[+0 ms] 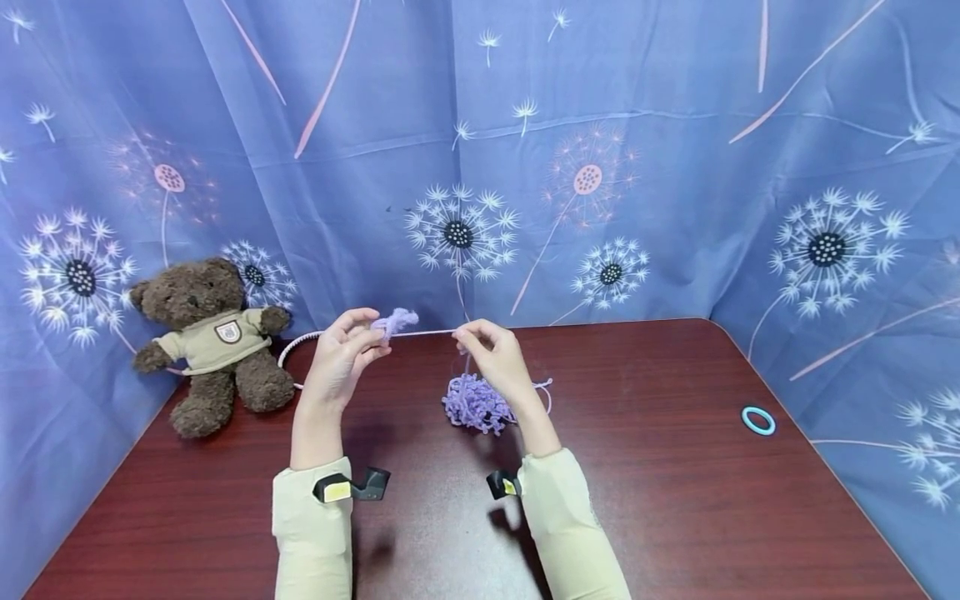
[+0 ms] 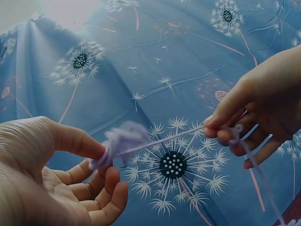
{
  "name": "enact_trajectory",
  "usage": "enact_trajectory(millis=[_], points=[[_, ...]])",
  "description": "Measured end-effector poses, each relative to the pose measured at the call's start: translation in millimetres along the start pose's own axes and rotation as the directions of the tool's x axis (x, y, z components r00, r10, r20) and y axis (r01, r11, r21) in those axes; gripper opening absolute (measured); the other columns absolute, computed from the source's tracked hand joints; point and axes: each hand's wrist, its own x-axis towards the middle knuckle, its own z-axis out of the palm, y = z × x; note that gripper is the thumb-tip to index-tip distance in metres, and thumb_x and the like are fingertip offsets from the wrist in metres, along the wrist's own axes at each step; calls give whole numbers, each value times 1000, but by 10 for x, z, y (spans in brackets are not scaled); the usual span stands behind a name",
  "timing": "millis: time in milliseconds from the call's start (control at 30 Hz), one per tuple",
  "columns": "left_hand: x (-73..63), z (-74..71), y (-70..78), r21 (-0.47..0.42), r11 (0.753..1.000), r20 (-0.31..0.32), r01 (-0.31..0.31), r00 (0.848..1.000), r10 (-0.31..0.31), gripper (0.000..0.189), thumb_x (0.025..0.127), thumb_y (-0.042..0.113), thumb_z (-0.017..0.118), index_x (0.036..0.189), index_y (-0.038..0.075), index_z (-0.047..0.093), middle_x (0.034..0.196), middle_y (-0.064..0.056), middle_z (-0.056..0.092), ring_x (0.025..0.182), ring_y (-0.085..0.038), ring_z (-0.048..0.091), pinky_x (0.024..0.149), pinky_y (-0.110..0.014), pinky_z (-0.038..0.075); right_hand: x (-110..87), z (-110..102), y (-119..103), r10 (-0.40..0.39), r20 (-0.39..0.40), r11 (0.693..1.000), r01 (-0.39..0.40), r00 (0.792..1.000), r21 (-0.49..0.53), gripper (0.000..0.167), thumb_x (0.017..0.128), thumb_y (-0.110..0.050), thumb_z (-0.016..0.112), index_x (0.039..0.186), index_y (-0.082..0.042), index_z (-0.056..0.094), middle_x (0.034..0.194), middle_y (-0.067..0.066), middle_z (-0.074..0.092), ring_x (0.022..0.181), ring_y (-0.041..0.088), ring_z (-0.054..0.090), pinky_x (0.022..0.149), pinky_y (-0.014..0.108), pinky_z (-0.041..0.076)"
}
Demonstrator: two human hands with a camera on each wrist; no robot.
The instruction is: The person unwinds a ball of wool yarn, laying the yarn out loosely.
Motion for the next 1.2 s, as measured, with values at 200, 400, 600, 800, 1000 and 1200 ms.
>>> enact_trajectory(millis=[200,400,600,800,1000,1200], points=[[-10,-16,26,-8,1000,18,-6,1000,6,30,85,-17,47,110,0,48,81,5,63,71,-8,61,65,-20,54,23,-117,8,13,-39,1000,-12,999,26,23,96,-11,59,103,9,66,75,-14,63,77,3,61,83,19,51],[-22,-46,45,-14,1000,29,-3,1000,4,31,86,-16,47,111,2,48,81,5,64,71,-8,63,66,-19,54,51,-245,38,30,-103,997,-23,994,75,25,97,-9,58,105,15,62,70,-18,63,74,1,62,79,15,53],[-16,-98,57,-19,1000,-2,-8,1000,7,27,87,-15,48,103,7,51,80,4,63,71,-8,61,66,-19,54,69,-455,77,54,-199,994,-34,978,105,20,97,-9,57,102,9,64,70,-16,64,71,-2,64,78,13,55],[-17,-147,71,-22,1000,-34,-20,999,19,26,88,-15,49,102,8,53,77,5,63,70,-7,60,66,-19,54,62,-700,135,100,-308,989,-60,946,138,13,98,-11,56,98,-3,66,69,-17,64,71,-3,62,78,12,53],[-26,-188,94,-17,1000,-63,-21,998,20,25,89,-13,50,101,8,53,78,6,63,71,-6,61,66,-18,54,40,-878,185,149,-397,972,-60,906,226,20,97,-10,57,83,-20,66,68,-15,64,71,-1,62,74,11,53],[-27,-220,107,-30,999,-74,-11,997,8,26,90,-14,48,100,10,53,80,6,65,74,-6,63,67,-18,53,21,-985,221,179,-451,946,-28,874,323,23,96,-7,59,79,-19,68,67,-11,64,68,2,62,72,11,55]])
